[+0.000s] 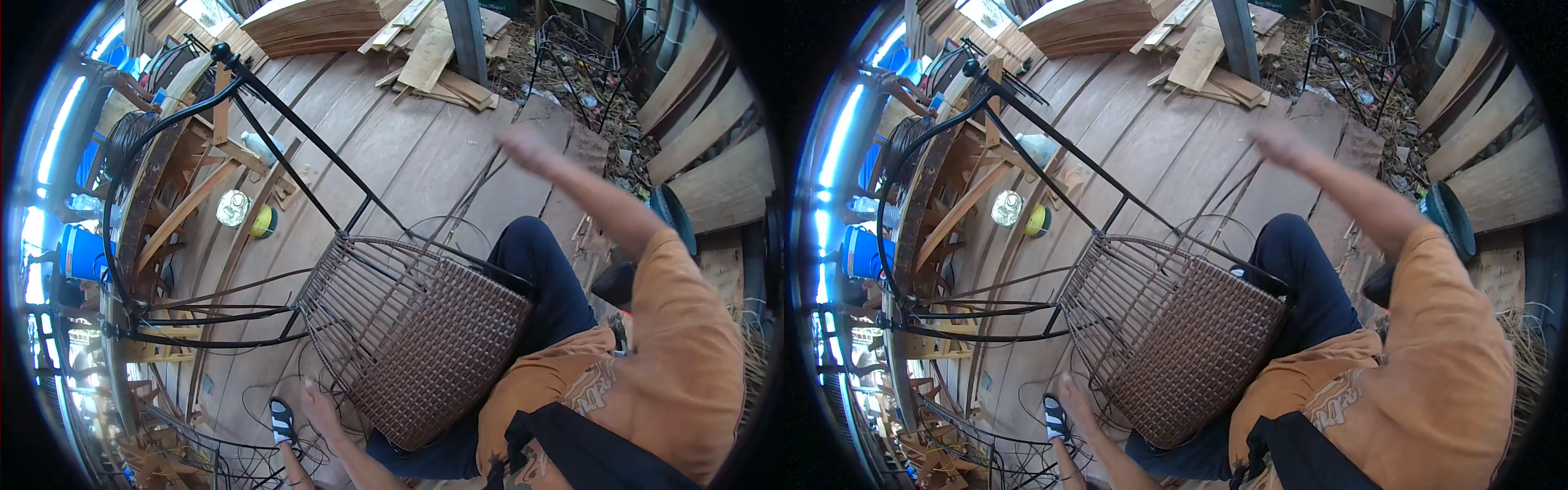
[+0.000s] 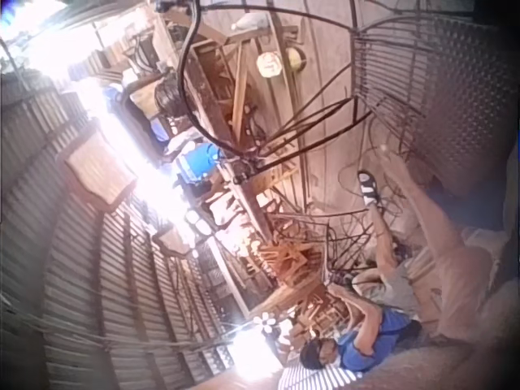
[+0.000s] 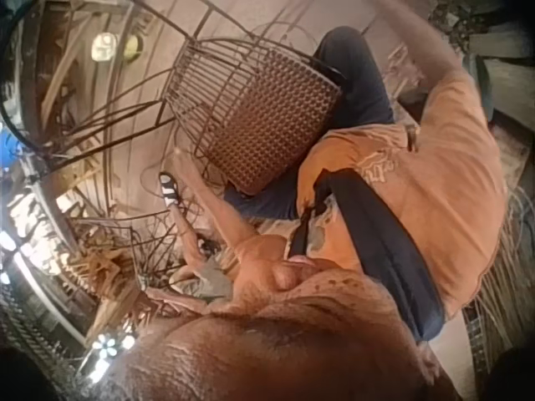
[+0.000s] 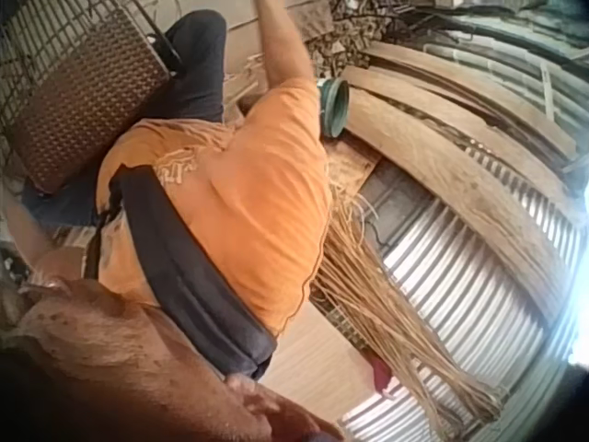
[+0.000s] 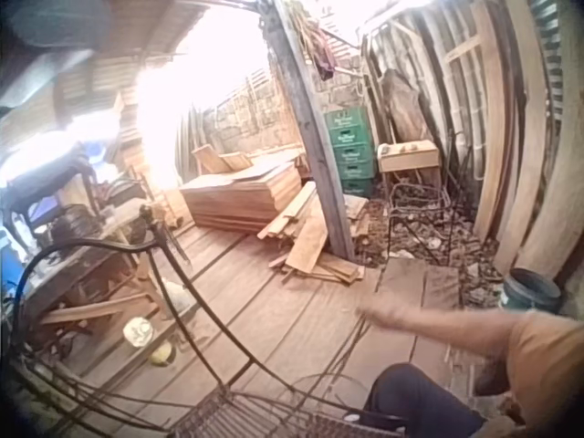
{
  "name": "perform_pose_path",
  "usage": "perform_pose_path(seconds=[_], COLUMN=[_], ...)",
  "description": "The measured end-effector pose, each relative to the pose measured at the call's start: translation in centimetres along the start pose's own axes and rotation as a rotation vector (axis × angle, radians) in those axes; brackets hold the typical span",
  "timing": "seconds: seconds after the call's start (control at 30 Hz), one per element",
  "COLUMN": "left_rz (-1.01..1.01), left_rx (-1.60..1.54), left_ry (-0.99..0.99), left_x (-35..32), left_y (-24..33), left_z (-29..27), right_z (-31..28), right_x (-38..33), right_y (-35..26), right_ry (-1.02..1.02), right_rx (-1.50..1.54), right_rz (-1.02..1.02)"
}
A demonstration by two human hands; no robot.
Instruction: Weaving synthetic strips onto a metal chair frame to form the seat and back.
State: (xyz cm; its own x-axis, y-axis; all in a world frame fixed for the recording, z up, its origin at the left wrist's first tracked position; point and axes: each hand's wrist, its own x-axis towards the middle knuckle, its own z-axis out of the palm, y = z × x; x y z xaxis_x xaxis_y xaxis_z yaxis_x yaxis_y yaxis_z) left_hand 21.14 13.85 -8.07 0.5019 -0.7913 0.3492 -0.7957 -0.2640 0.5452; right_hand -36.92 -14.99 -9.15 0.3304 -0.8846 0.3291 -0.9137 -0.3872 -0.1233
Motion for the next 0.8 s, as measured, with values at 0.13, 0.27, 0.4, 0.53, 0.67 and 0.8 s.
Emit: perform_pose_path(seconds=[0.13,0.27,0.4,0.53,0.67,0.8], left_rz=[-0.34,-0.33,0.0,0.041,-0.111,-0.328], left_rx=[-0.064,0.027,0.759,0.926,0.811,0.753], left_ry=[-0.394,-0.273,-0.375,-0.425,-0.355,-0.234], left_x=[0.5,-1.0,-2.9,-5.5,-8.8,-13.9], left_y=[-1.8,1.5,-12.1,-13.9,-13.4,-10.9], left_z=[2.3,1.6,-7.7,-10.3,-12.4,-16.8], right_z=[-8.2,-9.0,-1.1,5.8,9.4,11.7], right_x=[-0.2,-0.1,0.4,-1.2,-2.9,-4.1], right_y=[9.0,6.8,4.5,-2.7,-8.9,-15.5], right_ry=[0.355,0.261,0.105,-0.049,-0.036,-0.435], right_rx=[-0.017,-0.047,0.418,0.54,1.058,1.734], right_rz=[-0.006,0.117,0.11,0.254,0.727,1.308])
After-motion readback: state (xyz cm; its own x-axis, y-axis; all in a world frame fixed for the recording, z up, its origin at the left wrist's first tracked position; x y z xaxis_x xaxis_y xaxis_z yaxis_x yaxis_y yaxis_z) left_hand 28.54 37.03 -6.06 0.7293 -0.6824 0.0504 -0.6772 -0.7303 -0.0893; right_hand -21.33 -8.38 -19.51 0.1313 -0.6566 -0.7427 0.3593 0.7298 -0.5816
